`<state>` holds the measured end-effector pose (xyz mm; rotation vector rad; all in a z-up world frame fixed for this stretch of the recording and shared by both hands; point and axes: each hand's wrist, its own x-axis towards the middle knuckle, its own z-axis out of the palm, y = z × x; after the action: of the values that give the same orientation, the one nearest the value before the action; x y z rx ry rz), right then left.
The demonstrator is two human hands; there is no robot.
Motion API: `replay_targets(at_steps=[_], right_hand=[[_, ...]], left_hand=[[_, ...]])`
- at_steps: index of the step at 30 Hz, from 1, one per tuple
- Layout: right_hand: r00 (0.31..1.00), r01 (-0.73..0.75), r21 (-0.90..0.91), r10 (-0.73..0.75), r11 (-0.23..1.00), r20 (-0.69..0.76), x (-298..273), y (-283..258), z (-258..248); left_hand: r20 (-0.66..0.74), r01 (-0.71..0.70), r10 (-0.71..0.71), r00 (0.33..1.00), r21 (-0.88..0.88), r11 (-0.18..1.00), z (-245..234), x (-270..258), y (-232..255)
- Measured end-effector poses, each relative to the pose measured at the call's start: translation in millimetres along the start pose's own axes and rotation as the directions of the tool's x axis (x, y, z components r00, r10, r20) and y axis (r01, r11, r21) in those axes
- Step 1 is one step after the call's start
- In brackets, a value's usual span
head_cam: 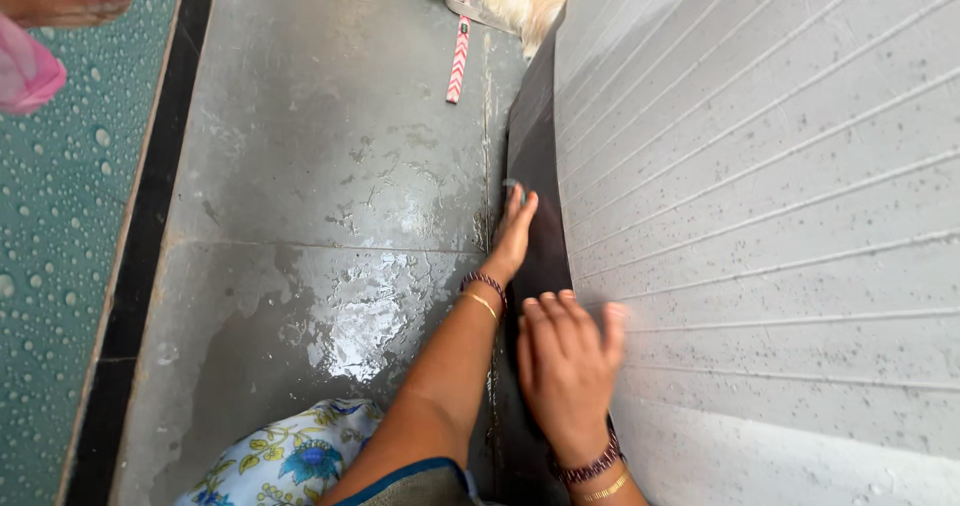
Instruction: The person scrubs a white wall with a green scrubber, repeatedly dipping it into a small white cup of water. They clean the lower section of the wall and the adjacent floor area, then move to a washing machine.
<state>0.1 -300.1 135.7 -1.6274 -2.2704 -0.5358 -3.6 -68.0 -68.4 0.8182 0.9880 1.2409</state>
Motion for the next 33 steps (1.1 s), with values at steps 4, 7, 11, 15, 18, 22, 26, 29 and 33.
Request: replay_targets(at_steps=[4, 7, 11, 15, 18, 22, 26, 29, 33], right_hand=[[0.999, -0.041, -0.204, 0.033, 0.978, -0.043, 8.6, 7.9, 0.5], [1.000, 0.006, -0.353, 0.005, 0.936, 0.028, 7.8, 7.3, 20.3], [0.993, 0.036, -0.425, 0.016, 0.904, 0.118, -1.3, 11.0, 34.3], [0.997, 0.035, -0.371, -0.005, 0.928, 0.082, -2.9, 12.2, 34.5], [0.998, 0.023, -0.355, -0.001, 0.934, 0.063, -3.6, 10.1, 34.1], [1.000, 0.015, -0.357, -0.005, 0.934, 0.028, -0.6, 8.8, 36.9], [1.000, 0.012, -0.382, -0.003, 0.924, 0.026, 0.9, 10.3, 38.8], [0.999, 0.020, -0.382, -0.008, 0.924, 0.032, -2.0, 12.1, 39.9], [0.999, 0.014, -0.355, 0.000, 0.935, 0.038, -4.0, 12.9, 41.4]], left_hand=[[-0.015, -0.203, 0.206, 0.978, -0.261, 0.944, 21.3, 1.7, 38.8], [0.096, -0.638, 0.668, 0.738, -0.226, 0.736, 40.3, -6.6, 114.6], [0.184, -0.822, 0.814, 0.552, -0.048, 0.568, 51.8, -39.9, 173.2], [0.072, -0.792, 0.794, 0.603, -0.063, 0.607, 47.3, -18.3, 147.7], [0.009, -0.596, 0.598, 0.802, 0.079, 0.799, 26.5, 19.0, 72.2], [-0.042, -0.261, 0.262, 0.964, 0.045, 0.964, 2.9, 30.2, -24.9], [0.022, 0.115, -0.115, 0.993, -0.315, 0.942, -2.5, 22.7, -16.7], [0.072, -0.355, 0.387, 0.919, -0.277, 0.893, 17.6, 24.3, 66.1], [0.273, -0.784, 0.770, 0.576, -0.083, 0.616, 46.0, 15.2, 205.9]])
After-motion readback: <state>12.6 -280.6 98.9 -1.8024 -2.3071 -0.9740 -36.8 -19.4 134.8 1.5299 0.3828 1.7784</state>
